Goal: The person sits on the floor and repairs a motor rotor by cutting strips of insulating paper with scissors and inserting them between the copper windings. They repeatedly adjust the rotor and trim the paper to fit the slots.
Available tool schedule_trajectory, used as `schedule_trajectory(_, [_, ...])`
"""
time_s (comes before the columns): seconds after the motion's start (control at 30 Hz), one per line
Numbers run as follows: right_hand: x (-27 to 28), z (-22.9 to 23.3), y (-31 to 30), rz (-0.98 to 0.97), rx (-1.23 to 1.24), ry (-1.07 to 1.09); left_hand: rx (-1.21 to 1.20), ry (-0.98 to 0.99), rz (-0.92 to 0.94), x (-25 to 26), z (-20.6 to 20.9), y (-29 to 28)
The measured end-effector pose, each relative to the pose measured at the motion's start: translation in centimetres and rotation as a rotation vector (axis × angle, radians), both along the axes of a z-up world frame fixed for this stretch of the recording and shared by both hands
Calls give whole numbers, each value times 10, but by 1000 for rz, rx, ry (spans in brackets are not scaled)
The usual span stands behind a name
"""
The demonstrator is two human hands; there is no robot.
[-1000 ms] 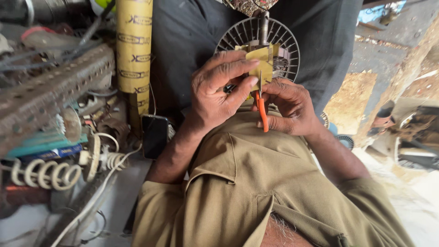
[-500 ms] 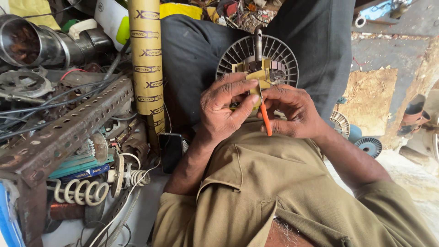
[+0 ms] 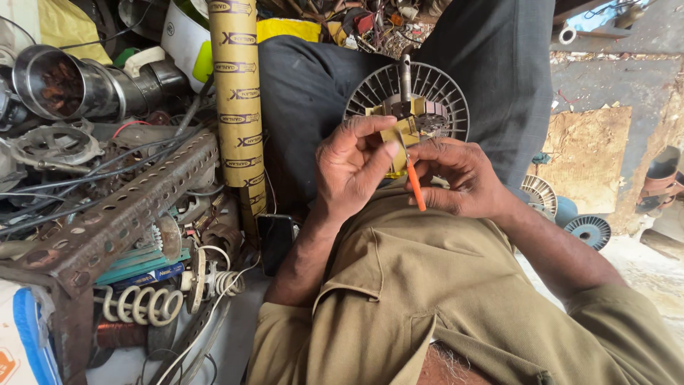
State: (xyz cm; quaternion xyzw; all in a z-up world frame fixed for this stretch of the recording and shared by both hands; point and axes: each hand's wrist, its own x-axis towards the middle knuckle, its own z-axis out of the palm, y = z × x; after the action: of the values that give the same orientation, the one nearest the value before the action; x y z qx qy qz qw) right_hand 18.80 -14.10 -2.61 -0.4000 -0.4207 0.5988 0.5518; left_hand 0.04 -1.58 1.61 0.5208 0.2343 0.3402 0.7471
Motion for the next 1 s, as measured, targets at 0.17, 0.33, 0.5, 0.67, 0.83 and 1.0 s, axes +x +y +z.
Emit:
schedule_trajectory(0.17, [-3,1,1,-25,40,-33,148,65,42,0,-11,1])
schedule_trajectory(0.33, [-1,2,0,-15,3,-50,11,42,31,1,-14,-2])
schedule_trajectory(0.5, [0,0,-7,-23,46,-259,-17,38,-33,1,-14,-4])
schedule_trajectory(0.67, [-2,5,-6,-16,58,-286,85,155,-95,2,-17,-7])
schedule_trajectory(0.83, [25,21,-6,70,86,-516,-117,206,-39,3,-20,-9])
schedule_trajectory(1.0, [53,22,-20,389,-145,-1362,480,543,71,-6,-10,3])
